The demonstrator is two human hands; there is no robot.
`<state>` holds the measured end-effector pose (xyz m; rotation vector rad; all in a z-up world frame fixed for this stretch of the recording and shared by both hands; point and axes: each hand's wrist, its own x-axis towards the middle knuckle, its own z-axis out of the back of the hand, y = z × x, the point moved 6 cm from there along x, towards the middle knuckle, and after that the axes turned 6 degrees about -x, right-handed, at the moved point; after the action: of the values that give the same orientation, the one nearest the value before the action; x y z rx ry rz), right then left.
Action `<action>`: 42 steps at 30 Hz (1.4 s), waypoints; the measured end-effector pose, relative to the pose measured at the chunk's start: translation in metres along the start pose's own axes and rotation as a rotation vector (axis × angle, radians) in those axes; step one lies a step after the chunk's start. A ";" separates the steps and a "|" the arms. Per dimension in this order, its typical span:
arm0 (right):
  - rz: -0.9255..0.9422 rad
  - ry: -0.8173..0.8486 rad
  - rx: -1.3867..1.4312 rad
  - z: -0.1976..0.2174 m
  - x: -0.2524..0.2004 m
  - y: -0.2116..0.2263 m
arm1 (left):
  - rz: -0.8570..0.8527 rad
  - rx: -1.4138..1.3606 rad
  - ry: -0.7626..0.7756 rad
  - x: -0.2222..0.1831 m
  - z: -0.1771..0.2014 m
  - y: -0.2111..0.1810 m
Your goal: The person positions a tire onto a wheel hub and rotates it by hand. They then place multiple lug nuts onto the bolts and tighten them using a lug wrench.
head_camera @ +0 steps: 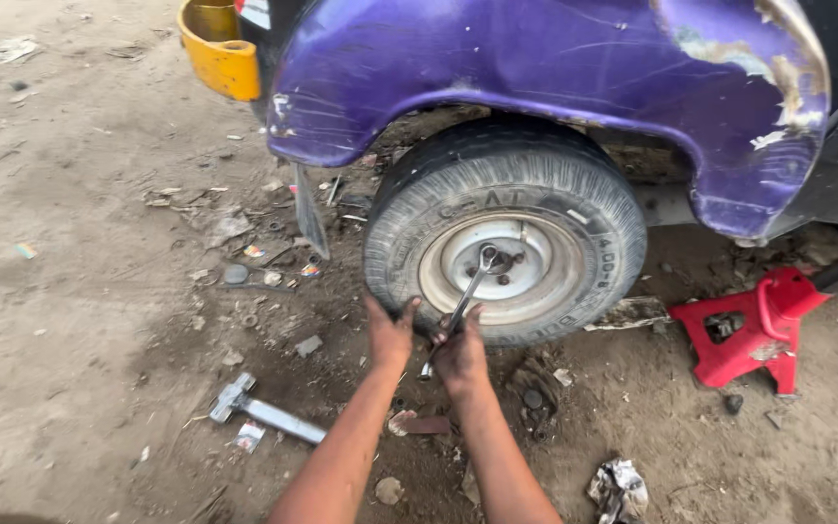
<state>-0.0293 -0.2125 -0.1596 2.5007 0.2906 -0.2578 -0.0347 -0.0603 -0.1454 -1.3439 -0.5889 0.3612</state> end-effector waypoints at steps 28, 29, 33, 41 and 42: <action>0.676 -0.819 -2.308 -0.005 -0.092 0.189 | -0.501 0.300 0.098 0.042 0.044 -0.154; 0.614 -0.791 -2.336 -0.008 -0.090 0.190 | -0.525 0.285 0.100 0.044 0.044 -0.160; 0.656 -0.826 -2.353 -0.020 -0.092 0.191 | -0.492 0.174 0.096 0.045 0.045 -0.163; 1.009 -0.646 -2.449 -0.075 -0.091 0.220 | -0.516 0.313 0.092 0.049 0.047 -0.162; 0.981 -0.611 -2.511 -0.085 -0.085 0.224 | -0.536 0.327 0.094 0.050 0.046 -0.164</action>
<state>-0.0417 -0.3535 0.0515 -0.1510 -0.5821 -0.0416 -0.0356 -0.0287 0.0293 -0.8432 -0.7476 -0.0449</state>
